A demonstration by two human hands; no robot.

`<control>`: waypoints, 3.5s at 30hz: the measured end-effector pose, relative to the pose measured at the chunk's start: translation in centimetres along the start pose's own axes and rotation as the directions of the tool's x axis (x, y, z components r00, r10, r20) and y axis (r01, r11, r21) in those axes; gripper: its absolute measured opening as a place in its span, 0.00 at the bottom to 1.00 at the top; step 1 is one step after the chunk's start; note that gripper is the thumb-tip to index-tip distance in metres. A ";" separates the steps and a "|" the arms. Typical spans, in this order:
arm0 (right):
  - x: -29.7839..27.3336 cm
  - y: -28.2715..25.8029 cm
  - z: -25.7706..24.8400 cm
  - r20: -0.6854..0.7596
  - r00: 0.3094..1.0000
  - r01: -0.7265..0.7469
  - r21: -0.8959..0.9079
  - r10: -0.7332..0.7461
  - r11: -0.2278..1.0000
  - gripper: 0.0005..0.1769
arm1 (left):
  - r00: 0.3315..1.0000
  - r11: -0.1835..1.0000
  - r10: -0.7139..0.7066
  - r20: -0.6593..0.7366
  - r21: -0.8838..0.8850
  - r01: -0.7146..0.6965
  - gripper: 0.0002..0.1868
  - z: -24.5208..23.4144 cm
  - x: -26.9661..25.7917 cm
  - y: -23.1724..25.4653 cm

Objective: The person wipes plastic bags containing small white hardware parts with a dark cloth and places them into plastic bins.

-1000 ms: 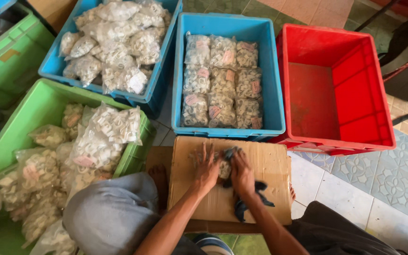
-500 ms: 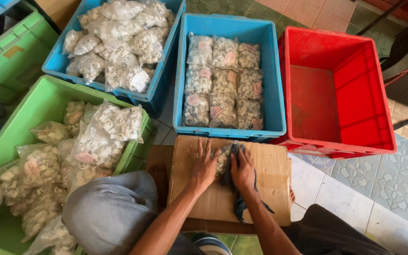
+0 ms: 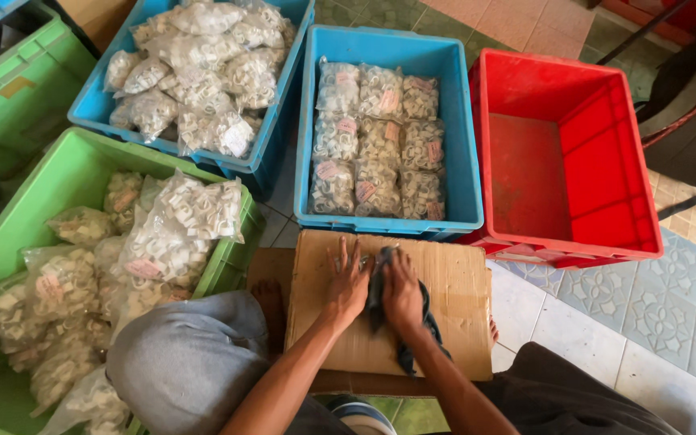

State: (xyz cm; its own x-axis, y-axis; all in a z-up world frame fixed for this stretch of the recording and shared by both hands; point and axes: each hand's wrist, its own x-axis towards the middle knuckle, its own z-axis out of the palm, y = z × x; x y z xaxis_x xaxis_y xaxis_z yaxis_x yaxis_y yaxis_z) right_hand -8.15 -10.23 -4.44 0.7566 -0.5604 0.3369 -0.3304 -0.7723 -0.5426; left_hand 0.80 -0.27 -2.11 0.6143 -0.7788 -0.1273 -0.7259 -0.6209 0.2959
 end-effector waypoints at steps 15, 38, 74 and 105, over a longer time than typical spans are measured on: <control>0.3 -4.7 -4.9 0.020 1.000 -0.001 0.106 -0.001 0.994 0.29 | 0.994 1.000 -0.014 0.112 0.013 0.012 0.45 -3.5 -1.2 1.2; 3.5 3.1 -11.6 0.174 0.795 -0.584 0.479 0.581 0.655 0.21 | 0.814 0.832 0.074 0.577 -0.485 0.268 0.40 -6.3 1.5 -2.7; -3.5 -2.1 -4.6 0.181 0.720 0.573 0.391 -0.670 0.720 0.21 | 0.980 0.992 0.047 0.192 0.109 -0.069 0.60 -0.3 1.2 -5.4; -0.9 -0.7 -1.5 0.068 0.995 0.056 0.176 -0.069 0.983 0.22 | 0.975 0.995 -0.105 0.194 0.026 0.102 0.40 -5.5 -1.3 -1.2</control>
State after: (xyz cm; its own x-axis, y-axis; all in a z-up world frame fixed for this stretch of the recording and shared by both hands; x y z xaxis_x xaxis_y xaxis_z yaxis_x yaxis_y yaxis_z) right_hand -9.43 -9.63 -3.25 0.8140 -0.4843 0.3209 -0.1830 -0.7379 -0.6496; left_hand 2.65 1.98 2.91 0.6152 -0.7120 -0.3384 -0.6675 -0.6989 0.2570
